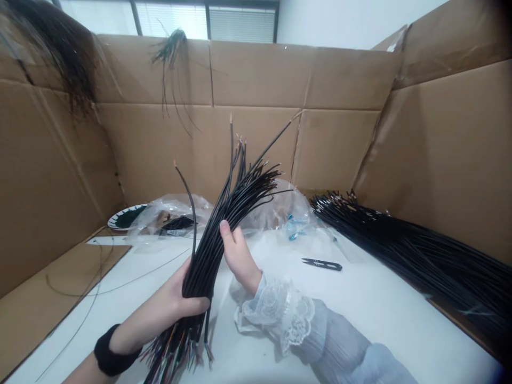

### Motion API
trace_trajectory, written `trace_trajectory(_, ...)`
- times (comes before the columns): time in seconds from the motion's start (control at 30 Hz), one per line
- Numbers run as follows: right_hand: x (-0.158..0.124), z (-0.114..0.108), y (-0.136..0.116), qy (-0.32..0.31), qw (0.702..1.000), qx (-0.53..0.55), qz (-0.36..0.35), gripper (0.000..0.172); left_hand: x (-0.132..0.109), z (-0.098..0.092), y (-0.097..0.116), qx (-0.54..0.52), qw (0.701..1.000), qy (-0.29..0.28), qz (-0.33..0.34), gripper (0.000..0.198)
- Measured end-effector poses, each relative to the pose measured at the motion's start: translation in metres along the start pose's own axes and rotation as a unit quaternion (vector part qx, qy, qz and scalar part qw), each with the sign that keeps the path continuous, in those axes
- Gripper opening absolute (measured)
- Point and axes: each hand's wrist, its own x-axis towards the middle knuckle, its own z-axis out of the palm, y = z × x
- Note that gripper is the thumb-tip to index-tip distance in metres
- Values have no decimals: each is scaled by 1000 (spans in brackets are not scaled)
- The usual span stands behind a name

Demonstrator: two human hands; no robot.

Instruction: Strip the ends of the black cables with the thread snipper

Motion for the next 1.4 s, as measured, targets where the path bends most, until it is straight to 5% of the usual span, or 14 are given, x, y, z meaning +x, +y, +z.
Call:
trace_trajectory(0.17,-9,5,2,-4,999,26,-30,53,6,-19,19,77,991,-87,67,72)
trace_trajectory(0.33,-20,12,8,-71,993,83,-43,56,23,-10,30,177,975,101,91,61)
trace_trajectory(0.53,-20,9,0,-123,987,94,-43,65,23,10,13,237,932,203,184,80)
trace_trajectory(0.73,-12,5,-2,-139,983,121,-8,68,18,-4,13,275,929,100,229,69)
trace_trajectory(0.87,-10,7,11,-142,978,147,47,54,20,-7,12,252,942,66,212,70)
trace_trajectory(1.07,-5,6,26,-100,982,147,69,47,32,8,-2,172,958,99,208,84)
trace_trajectory(1.17,-3,1,33,-70,989,105,80,39,29,11,-14,117,974,138,134,97)
trace_trajectory(1.23,-2,0,38,-49,993,76,72,36,24,12,-23,62,991,106,57,102)
trace_trajectory(1.3,-3,0,42,-35,996,58,65,36,19,15,-30,21,997,78,4,87)
trace_trajectory(1.4,-3,3,45,-15,995,41,85,39,19,26,-33,-18,993,114,-37,50)
